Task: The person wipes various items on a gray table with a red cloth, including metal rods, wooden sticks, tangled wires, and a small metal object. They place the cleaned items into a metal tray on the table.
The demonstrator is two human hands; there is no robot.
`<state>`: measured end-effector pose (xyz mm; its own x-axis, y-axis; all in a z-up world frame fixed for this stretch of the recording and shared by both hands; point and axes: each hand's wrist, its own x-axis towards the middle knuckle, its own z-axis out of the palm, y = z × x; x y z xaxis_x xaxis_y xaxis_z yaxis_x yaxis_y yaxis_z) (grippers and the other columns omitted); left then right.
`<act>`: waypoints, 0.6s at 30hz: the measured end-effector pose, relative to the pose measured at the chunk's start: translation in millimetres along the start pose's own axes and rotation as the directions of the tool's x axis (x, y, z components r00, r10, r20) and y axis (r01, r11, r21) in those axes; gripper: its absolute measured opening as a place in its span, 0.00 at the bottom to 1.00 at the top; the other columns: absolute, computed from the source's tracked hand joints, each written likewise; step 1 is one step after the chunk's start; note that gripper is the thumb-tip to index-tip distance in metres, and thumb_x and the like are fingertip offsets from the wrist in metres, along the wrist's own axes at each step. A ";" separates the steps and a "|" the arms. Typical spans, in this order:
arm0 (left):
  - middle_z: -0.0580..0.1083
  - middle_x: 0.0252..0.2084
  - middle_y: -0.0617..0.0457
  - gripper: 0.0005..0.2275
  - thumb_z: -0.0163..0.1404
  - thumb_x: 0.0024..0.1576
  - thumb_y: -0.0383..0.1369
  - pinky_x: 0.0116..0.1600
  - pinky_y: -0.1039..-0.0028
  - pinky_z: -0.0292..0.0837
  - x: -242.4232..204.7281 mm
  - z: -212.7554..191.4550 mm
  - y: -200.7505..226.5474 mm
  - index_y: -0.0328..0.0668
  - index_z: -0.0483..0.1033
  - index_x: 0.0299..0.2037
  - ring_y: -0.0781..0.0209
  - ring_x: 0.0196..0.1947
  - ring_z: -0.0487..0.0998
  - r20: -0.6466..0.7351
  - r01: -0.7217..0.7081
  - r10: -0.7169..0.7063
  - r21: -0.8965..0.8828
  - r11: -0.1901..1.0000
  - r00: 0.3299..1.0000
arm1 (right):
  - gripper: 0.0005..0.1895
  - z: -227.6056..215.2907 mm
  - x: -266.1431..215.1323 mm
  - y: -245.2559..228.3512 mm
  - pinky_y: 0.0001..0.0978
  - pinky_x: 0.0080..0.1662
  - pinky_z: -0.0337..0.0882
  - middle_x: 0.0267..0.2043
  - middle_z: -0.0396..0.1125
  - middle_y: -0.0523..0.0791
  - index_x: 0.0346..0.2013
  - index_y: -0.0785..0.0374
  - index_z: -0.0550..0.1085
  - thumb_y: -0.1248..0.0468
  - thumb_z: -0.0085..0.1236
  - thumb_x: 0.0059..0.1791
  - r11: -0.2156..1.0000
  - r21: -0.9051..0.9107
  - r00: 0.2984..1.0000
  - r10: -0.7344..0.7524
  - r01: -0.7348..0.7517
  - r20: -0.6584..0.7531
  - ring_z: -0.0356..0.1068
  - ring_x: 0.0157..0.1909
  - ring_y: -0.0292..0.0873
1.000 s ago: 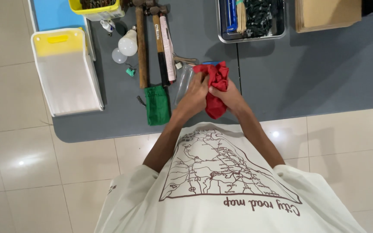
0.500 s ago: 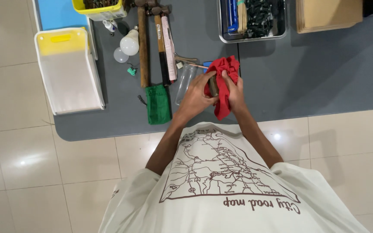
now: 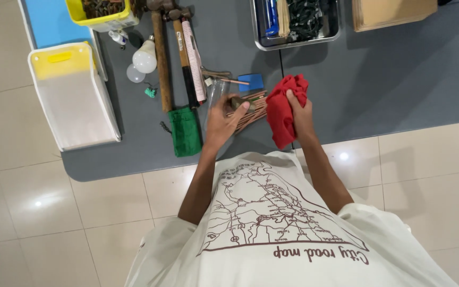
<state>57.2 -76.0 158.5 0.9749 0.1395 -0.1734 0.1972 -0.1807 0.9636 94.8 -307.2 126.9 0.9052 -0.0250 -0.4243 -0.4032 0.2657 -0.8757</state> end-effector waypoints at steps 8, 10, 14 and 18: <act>0.76 0.48 0.42 0.27 0.65 0.53 0.40 0.51 0.70 0.78 14.7 46.0 21.7 0.31 0.71 0.58 0.59 0.46 0.80 0.126 0.014 -0.030 0.127 0.992 0.992 | 0.22 -39.9 1.2 18.4 0.31 0.41 0.74 0.40 0.73 0.46 0.50 0.67 0.73 0.51 0.59 0.53 0.968 -0.234 0.995 0.094 -0.088 0.014 0.73 0.38 0.38; 0.75 0.53 0.41 0.29 0.65 0.52 0.39 0.55 0.69 0.78 27.5 55.6 19.8 0.32 0.69 0.60 0.57 0.50 0.80 0.146 -0.020 0.001 0.131 0.991 0.989 | 0.22 -45.0 4.8 14.0 0.31 0.41 0.74 0.40 0.73 0.47 0.50 0.67 0.74 0.51 0.59 0.53 0.953 -0.295 0.996 0.080 -0.065 0.040 0.73 0.38 0.38; 0.72 0.59 0.39 0.31 0.67 0.50 0.36 0.57 0.66 0.77 53.7 68.8 24.7 0.34 0.67 0.62 0.50 0.54 0.79 0.163 -0.112 0.079 0.202 0.973 0.983 | 0.22 -63.8 12.5 -1.0 0.31 0.44 0.74 0.42 0.74 0.46 0.51 0.66 0.73 0.52 0.59 0.52 0.895 -0.446 0.995 0.057 -0.014 0.083 0.73 0.41 0.38; 0.71 0.58 0.39 0.30 0.67 0.49 0.28 0.58 0.64 0.75 87.2 75.0 21.2 0.36 0.69 0.62 0.44 0.55 0.76 0.130 -0.258 0.227 0.326 0.909 0.965 | 0.23 -88.6 28.4 -20.4 0.35 0.46 0.74 0.43 0.74 0.47 0.52 0.66 0.72 0.51 0.59 0.52 0.850 -0.525 0.991 0.093 -0.031 0.092 0.73 0.42 0.41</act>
<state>154.1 -140.7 148.5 0.9991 -0.0334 0.0253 -0.0390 -0.5179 0.8545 116.8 -398.8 112.3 0.8721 0.0886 -0.4812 -0.4419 -0.2794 -0.8524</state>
